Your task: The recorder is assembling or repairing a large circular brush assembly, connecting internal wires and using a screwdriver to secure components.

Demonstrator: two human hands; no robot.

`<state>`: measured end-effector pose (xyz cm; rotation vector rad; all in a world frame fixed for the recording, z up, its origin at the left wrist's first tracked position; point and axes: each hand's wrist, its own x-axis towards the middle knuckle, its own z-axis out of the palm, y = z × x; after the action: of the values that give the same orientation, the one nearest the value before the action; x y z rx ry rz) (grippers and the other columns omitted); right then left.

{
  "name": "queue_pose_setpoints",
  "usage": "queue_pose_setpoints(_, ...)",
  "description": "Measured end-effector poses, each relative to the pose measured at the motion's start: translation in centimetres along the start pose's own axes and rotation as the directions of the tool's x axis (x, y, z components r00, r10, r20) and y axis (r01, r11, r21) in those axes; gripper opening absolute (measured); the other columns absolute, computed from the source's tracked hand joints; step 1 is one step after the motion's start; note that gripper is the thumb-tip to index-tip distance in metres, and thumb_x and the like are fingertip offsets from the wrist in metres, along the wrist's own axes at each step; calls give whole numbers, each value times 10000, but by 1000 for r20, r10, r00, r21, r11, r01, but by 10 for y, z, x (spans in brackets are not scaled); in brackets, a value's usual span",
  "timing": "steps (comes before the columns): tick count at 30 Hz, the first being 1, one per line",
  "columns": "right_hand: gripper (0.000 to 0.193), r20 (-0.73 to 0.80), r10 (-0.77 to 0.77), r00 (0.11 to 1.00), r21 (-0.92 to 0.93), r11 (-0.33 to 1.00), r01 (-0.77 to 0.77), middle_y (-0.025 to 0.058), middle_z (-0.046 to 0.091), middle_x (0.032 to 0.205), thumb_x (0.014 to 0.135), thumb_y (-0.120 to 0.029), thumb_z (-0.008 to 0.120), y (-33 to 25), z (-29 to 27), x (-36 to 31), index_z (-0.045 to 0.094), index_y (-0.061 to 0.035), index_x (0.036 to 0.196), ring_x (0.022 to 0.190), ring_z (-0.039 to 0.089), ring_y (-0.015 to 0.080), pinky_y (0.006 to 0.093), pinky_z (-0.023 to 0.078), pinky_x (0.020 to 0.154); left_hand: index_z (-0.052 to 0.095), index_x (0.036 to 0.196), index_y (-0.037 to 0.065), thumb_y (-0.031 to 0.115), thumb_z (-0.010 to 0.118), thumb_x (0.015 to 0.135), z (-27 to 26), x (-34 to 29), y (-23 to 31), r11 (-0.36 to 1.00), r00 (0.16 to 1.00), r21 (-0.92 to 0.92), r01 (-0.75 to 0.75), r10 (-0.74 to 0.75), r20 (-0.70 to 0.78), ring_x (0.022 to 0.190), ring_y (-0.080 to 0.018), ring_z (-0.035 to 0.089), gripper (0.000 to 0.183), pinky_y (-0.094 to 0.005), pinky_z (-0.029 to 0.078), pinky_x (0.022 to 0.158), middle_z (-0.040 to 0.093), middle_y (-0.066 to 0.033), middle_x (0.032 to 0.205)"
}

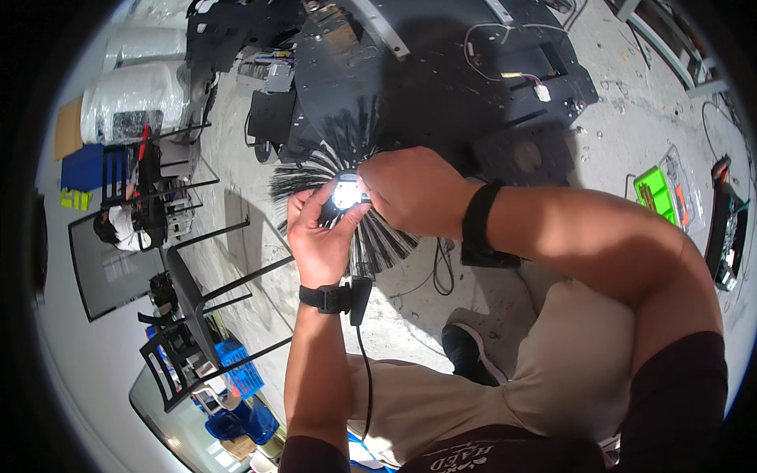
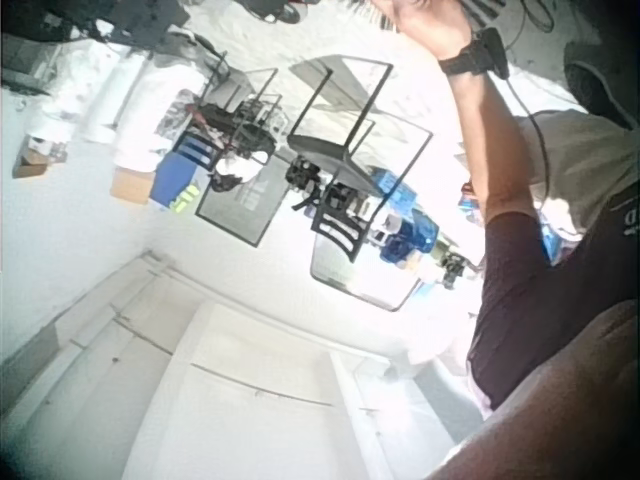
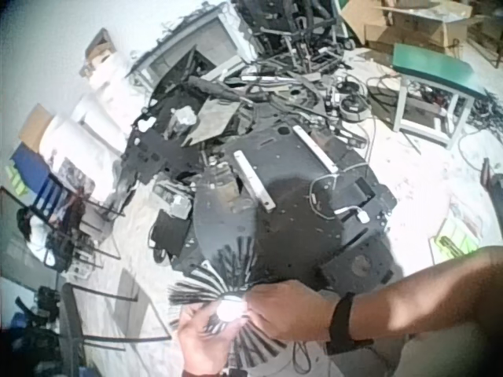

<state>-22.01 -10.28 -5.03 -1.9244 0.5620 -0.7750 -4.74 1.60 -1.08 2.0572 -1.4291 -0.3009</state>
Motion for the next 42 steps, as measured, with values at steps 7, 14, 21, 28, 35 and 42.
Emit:
queue_pose_setpoints(7, 106, 27, -101, 995, -96, 990, 103, 146, 680, 872, 970, -147, 638, -7, -6, -3, 660, -45, 948, 819, 701, 374, 497, 547, 673, 790, 1242, 70, 101, 977, 720, -2, -1, -4, 998, 998, -54, -45, 44, -36, 957, -171, 612, 556, -300, 543, 846, 633, -49, 1077)
queue_pose_setpoints(14, 147, 266, -426, 865, -299, 816, 494, 113, 664, 941, 919, -96, 750, -9, -11, -7, 650, -29, 1001, 803, 699, 323, 407, 581, 700, 782, 1257, 75, 20, 910, 735, 1, -2, -3, 997, 997, -26, -69, 69, -22, 984, -205, 649, 540, -324, 554, 865, 645, -75, 1116)
queue_pose_setpoints(21, 241, 272, -389, 881, -306, 833, 462, 156, 668, 1027, 982, -181, 674, -39, -16, -10, 664, 5, 1134, 945, 694, 338, 416, 576, 815, 765, 1235, 54, 37, 907, 731, -11, 3, -1, 995, 1000, -103, -19, 20, 7, 1018, -267, 669, 524, -351, 556, 889, 656, -92, 1117)
queue_pose_setpoints(28, 409, 416, 284, 864, 102, 930, -354, 136, 702, 1233, 1137, -311, 527, -54, -29, -9, 687, 7, 1339, 1031, 698, 236, 341, 541, 950, 708, 1154, 8, 58, 846, 788, -20, 2, -13, 957, 985, -239, 164, -173, -18, 1101, -375, 662, 394, -418, 550, 947, 645, -178, 1138)
queue_pose_setpoints(35, 474, 449, 668, 594, 188, 579, -793, 95, 718, 1002, 1107, -478, 577, -56, -34, -15, 709, -24, 1071, 807, 668, 179, 331, 532, 801, 749, 1188, -12, 160, 836, 772, -17, 16, -43, 907, 925, -325, 268, -148, 351, 1164, -388, 697, 458, -446, 548, 1041, 742, -235, 1208)
queue_pose_setpoints(42, 385, 544, 685, 486, 501, 199, -842, 125, 738, 923, 1071, -410, 654, -66, -24, -16, 725, -31, 1050, 802, 691, 243, 370, 550, 768, 754, 1184, -24, 164, 880, 761, -5, 15, -40, 868, 940, -392, 306, -211, 268, 1065, -378, 736, 480, -426, 574, 965, 765, -234, 1111)
